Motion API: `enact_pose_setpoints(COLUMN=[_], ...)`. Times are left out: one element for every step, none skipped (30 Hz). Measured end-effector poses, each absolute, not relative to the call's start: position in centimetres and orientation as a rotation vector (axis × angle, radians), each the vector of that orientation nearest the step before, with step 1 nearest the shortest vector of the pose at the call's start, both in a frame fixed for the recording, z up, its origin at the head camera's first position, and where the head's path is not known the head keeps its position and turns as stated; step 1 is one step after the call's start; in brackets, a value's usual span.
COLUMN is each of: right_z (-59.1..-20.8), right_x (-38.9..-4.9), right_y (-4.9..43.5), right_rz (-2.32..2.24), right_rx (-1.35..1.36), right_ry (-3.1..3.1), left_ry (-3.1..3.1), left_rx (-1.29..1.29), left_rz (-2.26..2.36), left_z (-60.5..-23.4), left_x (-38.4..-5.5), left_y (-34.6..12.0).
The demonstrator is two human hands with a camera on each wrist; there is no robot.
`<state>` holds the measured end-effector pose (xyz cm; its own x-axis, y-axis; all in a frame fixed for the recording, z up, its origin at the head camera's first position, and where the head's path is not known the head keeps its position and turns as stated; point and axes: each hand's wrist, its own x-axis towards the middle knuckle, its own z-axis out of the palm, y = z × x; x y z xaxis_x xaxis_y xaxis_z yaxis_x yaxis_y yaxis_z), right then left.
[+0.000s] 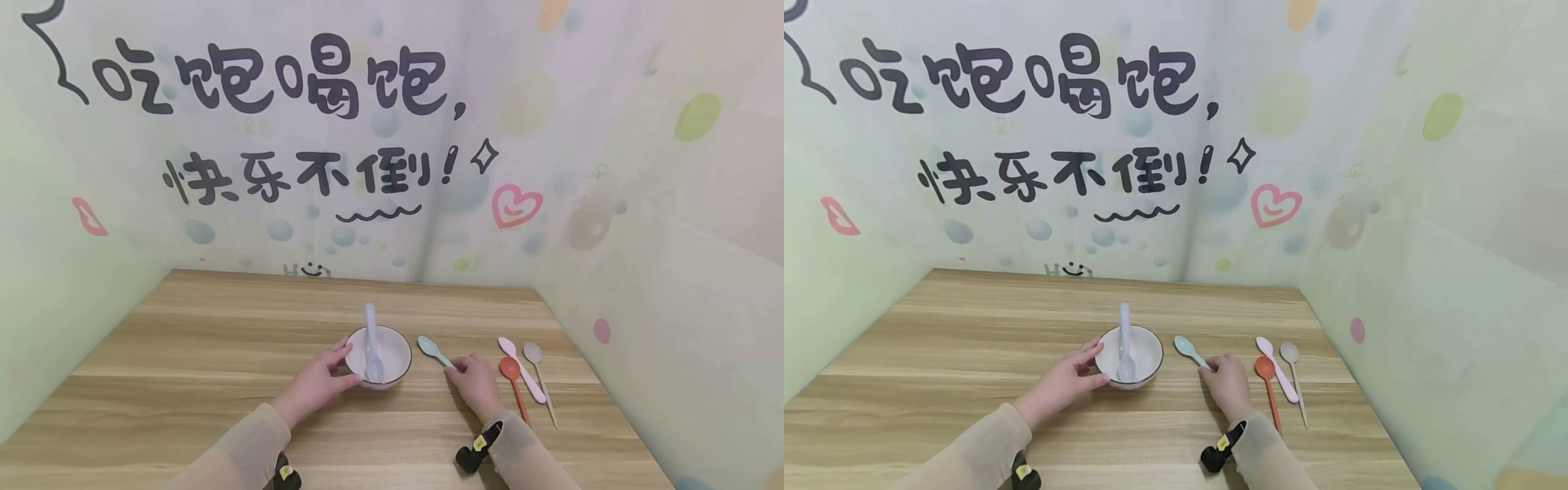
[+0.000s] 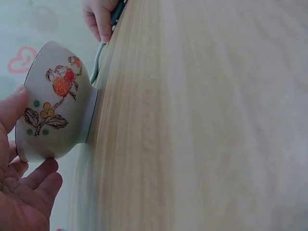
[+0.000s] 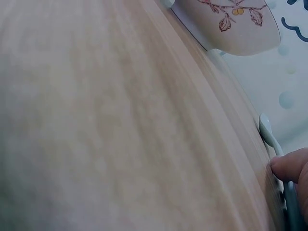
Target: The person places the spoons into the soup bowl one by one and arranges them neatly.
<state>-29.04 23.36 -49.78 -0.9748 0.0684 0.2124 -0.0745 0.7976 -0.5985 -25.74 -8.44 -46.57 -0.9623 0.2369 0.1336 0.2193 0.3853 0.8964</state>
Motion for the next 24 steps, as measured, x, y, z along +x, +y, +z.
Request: enact_pose_setpoints(right_z=[-49.8,-49.8,-49.8,-49.8,-49.8,-49.8,-49.7,-49.6,-49.5,-49.3,-49.2,-48.9,-48.7,-48.4,-48.1,-47.8,-47.4,-47.0,-46.6,-46.2,-45.8,-45.4,-45.0,-44.6], right_x=[-29.0,-29.0,-29.0,-29.0,-29.0,-29.0,-29.0,-29.0,-29.0,-29.0,-29.0,-29.1,-29.1,-29.2,-29.3,-29.4,-29.4,-29.5,-29.5,-29.5,-29.5,-29.5,-29.5,-29.4], right_y=[23.4,23.3,23.3,23.3,23.3,23.3,23.3,23.3,23.3,23.4,23.4,23.4,23.4,23.4,23.3,23.3,23.3,23.3,23.2,23.2,23.1,23.1,23.0,23.0], right_rz=[0.935,0.937,0.943,0.948,0.953,0.966,0.976,0.989,0.999,1.015,1.033,1.049,1.055,1.055,1.052,1.050,1.046,1.032,1.027,1.033,1.041,1.039,1.042,1.042], right_rx=[0.003,0.004,0.001,-0.002,-0.004,-0.007,-0.012,-0.016,-0.015,-0.012,-0.011,-0.006,0.002,0.019,0.030,0.038,0.049,0.068,0.090,0.111,0.120,0.140,0.158,0.175], right_ry=[-2.761,-2.759,-2.758,-2.756,-2.755,-2.752,-2.750,-2.745,-2.736,-2.724,-2.713,-2.704,-2.696,-2.689,-2.691,-2.697,-2.706,-2.716,-2.722,-2.729,-2.736,-2.735,-2.736,-2.736], left_ry=[2.600,2.597,2.594,2.590,2.589,2.584,2.585,2.582,2.582,2.582,2.583,2.583,2.583,2.584,2.587,2.590,2.593,2.594,2.596,2.600,2.600,2.599,2.599,2.598], left_rx=[0.430,0.431,0.428,0.429,0.427,0.423,0.427,0.427,0.429,0.429,0.431,0.432,0.431,0.431,0.432,0.432,0.432,0.431,0.434,0.436,0.435,0.434,0.434,0.434], left_rz=[1.679,1.681,1.683,1.685,1.685,1.685,1.684,1.686,1.686,1.686,1.687,1.688,1.691,1.690,1.686,1.684,1.681,1.679,1.676,1.673,1.674,1.677,1.677,1.679], left_z=[-46.6,-46.6,-46.6,-46.6,-46.6,-46.6,-46.6,-46.6,-46.6,-46.5,-46.5,-46.5,-46.5,-46.5,-46.5,-46.5,-46.5,-46.5,-46.6,-46.6,-46.6,-46.6,-46.6,-46.5], left_x=[-25.7,-25.7,-25.7,-25.7,-25.7,-25.7,-25.7,-25.7,-25.7,-25.7,-25.7,-25.7,-25.7,-25.7,-25.7,-25.7,-25.8,-25.8,-25.8,-25.8,-25.8,-25.8,-25.8,-25.8], left_y=[-8.4,-8.5,-8.5,-8.5,-8.5,-8.5,-8.5,-8.5,-8.5,-8.5,-8.5,-8.5,-8.5,-8.5,-8.5,-8.5,-8.5,-8.5,-8.5,-8.5,-8.5,-8.5,-8.5,-8.5])
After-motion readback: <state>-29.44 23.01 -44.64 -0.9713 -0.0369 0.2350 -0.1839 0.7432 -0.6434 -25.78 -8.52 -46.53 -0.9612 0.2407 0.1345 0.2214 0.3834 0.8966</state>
